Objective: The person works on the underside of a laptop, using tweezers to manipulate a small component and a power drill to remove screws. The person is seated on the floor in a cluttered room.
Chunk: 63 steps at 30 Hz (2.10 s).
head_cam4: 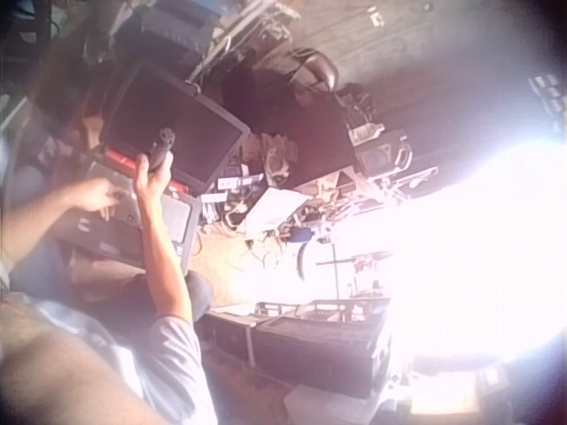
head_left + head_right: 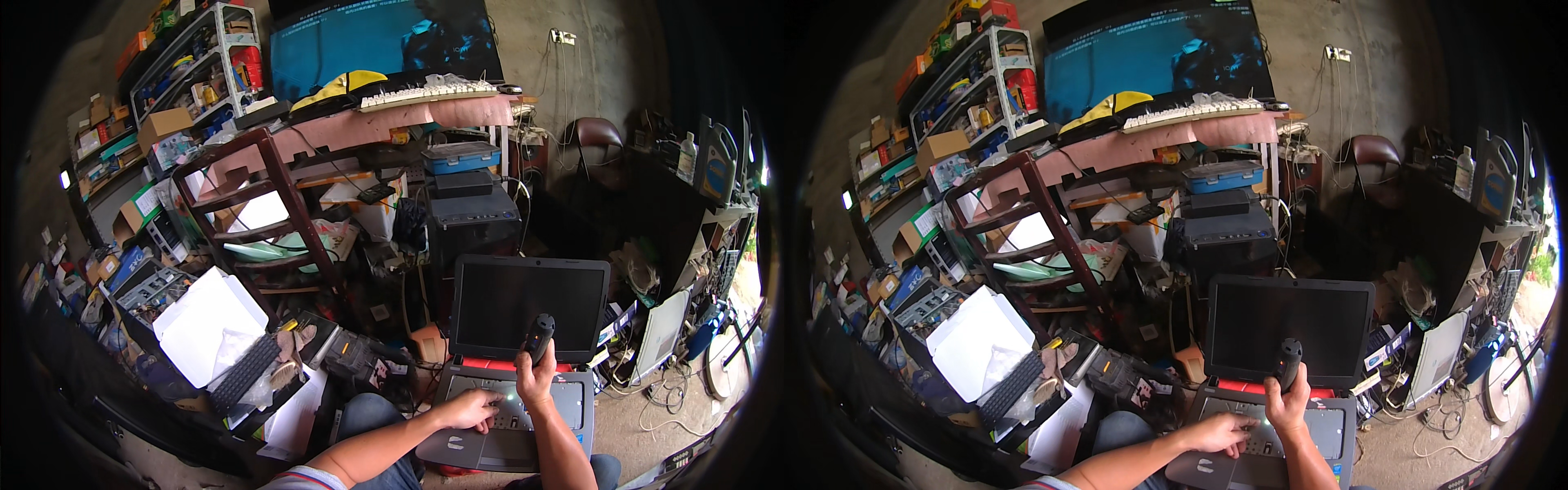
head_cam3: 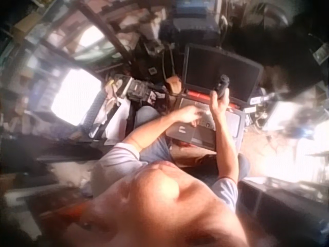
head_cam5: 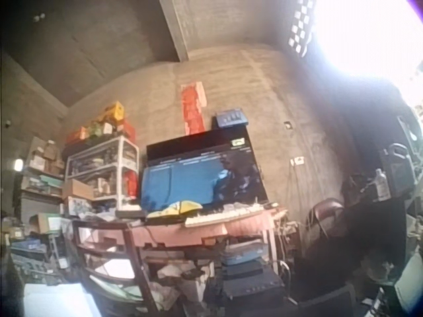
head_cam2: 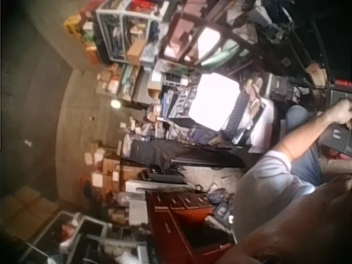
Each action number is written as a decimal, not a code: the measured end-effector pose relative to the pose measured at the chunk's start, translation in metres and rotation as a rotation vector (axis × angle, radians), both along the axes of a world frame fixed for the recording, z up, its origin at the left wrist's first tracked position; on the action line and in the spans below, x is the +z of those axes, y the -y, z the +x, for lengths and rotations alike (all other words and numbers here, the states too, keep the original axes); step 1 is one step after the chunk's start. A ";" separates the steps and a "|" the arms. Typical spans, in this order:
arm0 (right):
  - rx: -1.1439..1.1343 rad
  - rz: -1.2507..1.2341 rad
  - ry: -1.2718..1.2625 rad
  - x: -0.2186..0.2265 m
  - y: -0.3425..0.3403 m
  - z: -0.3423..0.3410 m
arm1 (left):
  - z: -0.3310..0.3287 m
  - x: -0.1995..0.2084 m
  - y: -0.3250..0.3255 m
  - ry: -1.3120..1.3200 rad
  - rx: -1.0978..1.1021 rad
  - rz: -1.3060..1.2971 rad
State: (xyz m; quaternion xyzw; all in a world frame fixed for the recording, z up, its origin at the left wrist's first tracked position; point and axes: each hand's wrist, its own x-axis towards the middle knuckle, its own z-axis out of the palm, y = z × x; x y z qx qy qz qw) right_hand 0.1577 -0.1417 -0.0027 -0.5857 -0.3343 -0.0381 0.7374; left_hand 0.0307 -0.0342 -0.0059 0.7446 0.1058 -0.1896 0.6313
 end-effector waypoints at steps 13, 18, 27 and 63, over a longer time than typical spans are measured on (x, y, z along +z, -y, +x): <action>-0.012 0.054 0.024 -0.003 -0.002 0.003 | 0.000 -0.005 0.000 -0.009 -0.002 -0.009; -0.016 0.019 0.161 -0.018 -0.001 0.014 | 0.001 -0.004 0.000 -0.003 -0.002 0.013; 0.007 0.081 -0.013 -0.004 -0.003 0.001 | -0.001 0.000 0.001 0.013 -0.002 0.040; 0.039 0.044 0.117 -0.017 -0.001 0.012 | -0.001 0.006 0.003 0.012 0.001 0.055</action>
